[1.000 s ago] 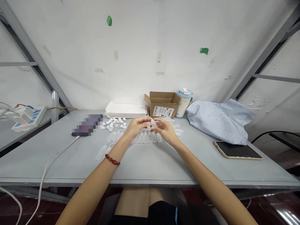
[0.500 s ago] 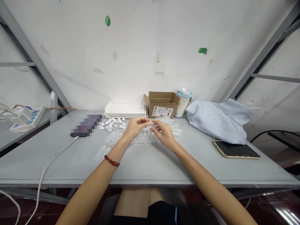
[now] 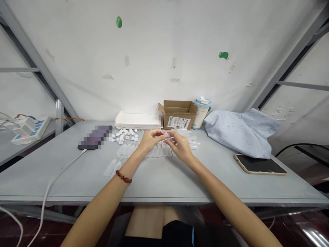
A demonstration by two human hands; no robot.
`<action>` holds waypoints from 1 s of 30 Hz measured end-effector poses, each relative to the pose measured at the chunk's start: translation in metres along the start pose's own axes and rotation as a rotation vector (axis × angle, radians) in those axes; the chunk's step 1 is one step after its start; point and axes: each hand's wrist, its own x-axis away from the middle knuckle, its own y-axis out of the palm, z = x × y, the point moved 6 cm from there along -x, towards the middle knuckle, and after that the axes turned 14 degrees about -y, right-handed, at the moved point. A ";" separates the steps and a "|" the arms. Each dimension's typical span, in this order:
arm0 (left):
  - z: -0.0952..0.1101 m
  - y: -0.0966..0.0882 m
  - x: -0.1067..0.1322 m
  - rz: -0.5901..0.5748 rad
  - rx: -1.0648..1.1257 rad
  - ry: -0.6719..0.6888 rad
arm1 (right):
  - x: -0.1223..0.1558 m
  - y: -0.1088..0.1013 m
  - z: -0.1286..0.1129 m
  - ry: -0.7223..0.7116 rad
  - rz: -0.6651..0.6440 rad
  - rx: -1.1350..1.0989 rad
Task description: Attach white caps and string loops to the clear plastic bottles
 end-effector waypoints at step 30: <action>0.008 -0.007 0.005 0.257 -0.266 0.153 | 0.004 0.001 0.015 0.266 0.113 -0.291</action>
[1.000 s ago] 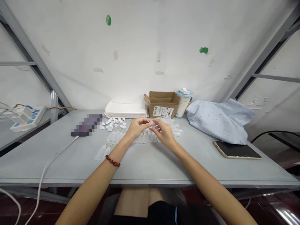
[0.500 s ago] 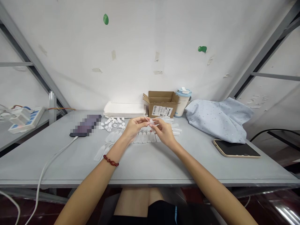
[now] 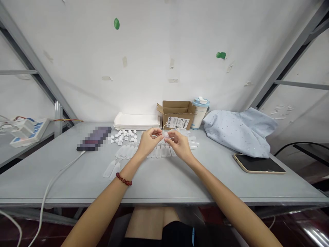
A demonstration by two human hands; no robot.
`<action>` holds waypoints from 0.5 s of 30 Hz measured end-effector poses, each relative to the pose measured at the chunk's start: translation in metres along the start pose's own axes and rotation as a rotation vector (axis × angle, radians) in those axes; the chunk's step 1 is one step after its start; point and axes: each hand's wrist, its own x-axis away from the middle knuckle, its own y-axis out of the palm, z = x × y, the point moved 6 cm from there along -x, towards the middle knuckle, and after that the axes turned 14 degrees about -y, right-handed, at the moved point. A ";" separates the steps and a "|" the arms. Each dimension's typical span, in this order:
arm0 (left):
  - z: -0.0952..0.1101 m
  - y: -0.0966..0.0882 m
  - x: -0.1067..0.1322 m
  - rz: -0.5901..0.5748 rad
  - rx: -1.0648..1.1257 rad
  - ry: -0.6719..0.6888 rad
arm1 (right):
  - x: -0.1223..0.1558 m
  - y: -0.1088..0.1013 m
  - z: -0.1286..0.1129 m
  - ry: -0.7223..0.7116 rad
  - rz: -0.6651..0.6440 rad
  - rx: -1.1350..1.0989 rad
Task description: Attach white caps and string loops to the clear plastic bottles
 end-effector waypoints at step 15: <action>0.021 0.030 0.031 -0.097 -0.660 0.600 | 0.000 -0.002 0.001 0.104 0.081 -0.147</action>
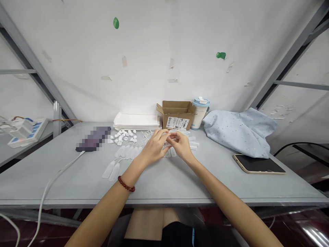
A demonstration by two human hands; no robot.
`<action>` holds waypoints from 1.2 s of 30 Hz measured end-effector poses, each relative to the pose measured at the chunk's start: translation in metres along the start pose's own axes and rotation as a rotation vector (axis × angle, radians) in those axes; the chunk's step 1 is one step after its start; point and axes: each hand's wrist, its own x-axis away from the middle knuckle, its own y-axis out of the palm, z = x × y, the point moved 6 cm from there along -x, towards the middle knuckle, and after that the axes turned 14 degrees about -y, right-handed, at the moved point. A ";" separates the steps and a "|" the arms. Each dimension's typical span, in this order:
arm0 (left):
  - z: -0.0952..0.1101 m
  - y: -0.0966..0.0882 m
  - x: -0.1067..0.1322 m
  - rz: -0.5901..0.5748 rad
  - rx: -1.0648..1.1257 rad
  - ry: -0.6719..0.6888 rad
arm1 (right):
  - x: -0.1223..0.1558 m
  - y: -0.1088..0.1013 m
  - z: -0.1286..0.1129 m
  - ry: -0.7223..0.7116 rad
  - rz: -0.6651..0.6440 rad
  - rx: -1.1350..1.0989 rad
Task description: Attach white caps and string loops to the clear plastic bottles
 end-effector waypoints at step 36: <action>-0.043 -0.101 0.114 -0.337 -0.096 -0.293 | 0.054 0.074 -0.037 -0.107 -0.774 -0.024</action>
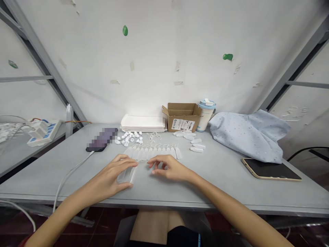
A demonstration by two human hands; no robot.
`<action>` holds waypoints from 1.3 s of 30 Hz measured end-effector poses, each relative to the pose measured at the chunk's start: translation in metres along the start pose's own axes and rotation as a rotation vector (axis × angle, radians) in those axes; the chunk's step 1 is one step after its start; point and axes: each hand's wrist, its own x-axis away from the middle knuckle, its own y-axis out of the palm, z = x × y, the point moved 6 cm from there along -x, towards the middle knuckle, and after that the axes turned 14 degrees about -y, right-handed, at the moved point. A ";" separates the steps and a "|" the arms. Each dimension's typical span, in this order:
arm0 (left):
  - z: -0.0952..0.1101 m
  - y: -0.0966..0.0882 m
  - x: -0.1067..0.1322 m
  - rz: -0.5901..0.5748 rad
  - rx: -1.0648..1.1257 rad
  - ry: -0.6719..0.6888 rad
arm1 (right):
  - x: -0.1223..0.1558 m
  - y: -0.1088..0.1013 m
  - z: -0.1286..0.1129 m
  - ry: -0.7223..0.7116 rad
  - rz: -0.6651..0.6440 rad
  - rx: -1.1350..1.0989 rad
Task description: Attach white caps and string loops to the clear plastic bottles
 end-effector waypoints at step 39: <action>-0.011 -0.001 -0.015 -0.154 -0.104 -0.126 | 0.001 -0.039 0.017 0.095 0.245 0.162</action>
